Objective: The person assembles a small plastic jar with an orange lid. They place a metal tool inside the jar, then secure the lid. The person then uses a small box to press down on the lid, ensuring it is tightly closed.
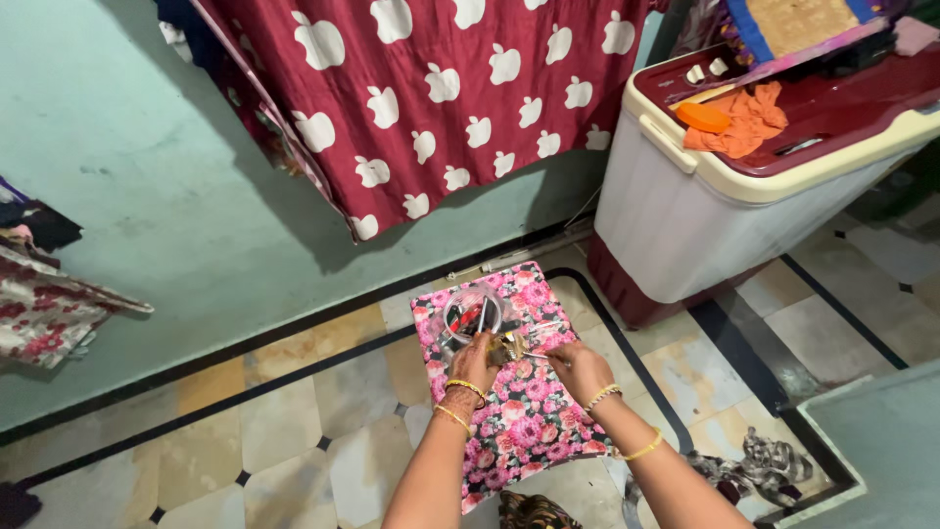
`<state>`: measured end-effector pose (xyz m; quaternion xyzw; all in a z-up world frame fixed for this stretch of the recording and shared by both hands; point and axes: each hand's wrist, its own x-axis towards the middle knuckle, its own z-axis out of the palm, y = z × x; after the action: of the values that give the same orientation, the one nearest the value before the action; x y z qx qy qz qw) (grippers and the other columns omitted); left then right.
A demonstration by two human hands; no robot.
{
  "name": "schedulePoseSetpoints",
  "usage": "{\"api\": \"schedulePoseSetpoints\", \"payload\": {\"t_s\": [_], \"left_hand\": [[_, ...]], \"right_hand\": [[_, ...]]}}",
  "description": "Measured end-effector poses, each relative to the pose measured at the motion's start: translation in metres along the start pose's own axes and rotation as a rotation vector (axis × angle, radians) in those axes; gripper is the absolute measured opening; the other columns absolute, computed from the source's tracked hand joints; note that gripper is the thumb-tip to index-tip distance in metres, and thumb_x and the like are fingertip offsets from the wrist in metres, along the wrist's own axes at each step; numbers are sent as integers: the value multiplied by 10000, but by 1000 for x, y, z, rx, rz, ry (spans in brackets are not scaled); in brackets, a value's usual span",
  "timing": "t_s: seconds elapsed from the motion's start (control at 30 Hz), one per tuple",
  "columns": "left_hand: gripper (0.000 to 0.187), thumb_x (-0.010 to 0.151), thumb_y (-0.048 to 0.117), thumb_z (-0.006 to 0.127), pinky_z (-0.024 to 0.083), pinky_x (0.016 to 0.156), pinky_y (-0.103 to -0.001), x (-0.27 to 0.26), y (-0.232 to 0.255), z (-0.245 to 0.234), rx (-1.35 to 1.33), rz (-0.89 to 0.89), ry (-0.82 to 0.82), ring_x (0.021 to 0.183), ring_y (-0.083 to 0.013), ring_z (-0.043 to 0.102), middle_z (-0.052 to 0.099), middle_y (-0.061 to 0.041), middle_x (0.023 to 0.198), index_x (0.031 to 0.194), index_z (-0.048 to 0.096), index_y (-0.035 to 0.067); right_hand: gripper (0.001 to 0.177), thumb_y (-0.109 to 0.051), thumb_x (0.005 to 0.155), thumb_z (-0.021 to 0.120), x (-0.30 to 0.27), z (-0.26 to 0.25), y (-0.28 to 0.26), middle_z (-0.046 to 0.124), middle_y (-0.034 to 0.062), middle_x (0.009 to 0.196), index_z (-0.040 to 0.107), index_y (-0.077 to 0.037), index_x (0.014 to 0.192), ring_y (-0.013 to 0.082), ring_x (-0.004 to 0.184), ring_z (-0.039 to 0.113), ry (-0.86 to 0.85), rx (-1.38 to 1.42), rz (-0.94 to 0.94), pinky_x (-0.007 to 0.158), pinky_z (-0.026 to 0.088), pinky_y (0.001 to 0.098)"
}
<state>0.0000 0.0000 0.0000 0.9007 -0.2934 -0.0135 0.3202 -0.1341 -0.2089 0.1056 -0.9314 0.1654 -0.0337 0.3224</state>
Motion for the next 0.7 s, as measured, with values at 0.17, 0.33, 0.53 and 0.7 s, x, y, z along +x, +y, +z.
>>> {"api": "schedulePoseSetpoints", "payload": {"t_s": [0.17,0.33,0.53,0.7], "left_hand": [[712,691,99,804,509,954,-487,3,11,-18,12,6,-66,1117,-398,649,673,-196,1215,1341,515,124],[636,704,105,797,517,946,-485,3,23,-35,9,-30,-131,1110,-382,661,689,-156,1199,1285,546,164],[587,720,120,804,514,942,-482,1,27,-40,-22,-20,-107,1132,-361,656,685,-124,1223,1250,556,158],[677,697,110,805,506,955,-475,2,22,-36,-16,-7,-102,1144,-361,646,656,-134,1268,1314,529,150]], "right_hand": [[180,-215,882,681,14,14,-20,726,82,1037,798,-165,1009,323,943,699,150,-107,-220,833,563,430],[179,-197,886,670,23,19,-32,707,89,1032,775,-139,1019,331,944,694,135,-100,-237,811,544,445],[223,-136,838,707,28,21,-41,736,114,989,730,-99,1057,343,941,698,138,12,-284,825,551,444],[194,-158,837,747,34,36,-39,748,134,893,729,-93,1020,329,907,705,22,-25,-235,821,548,435]]}}
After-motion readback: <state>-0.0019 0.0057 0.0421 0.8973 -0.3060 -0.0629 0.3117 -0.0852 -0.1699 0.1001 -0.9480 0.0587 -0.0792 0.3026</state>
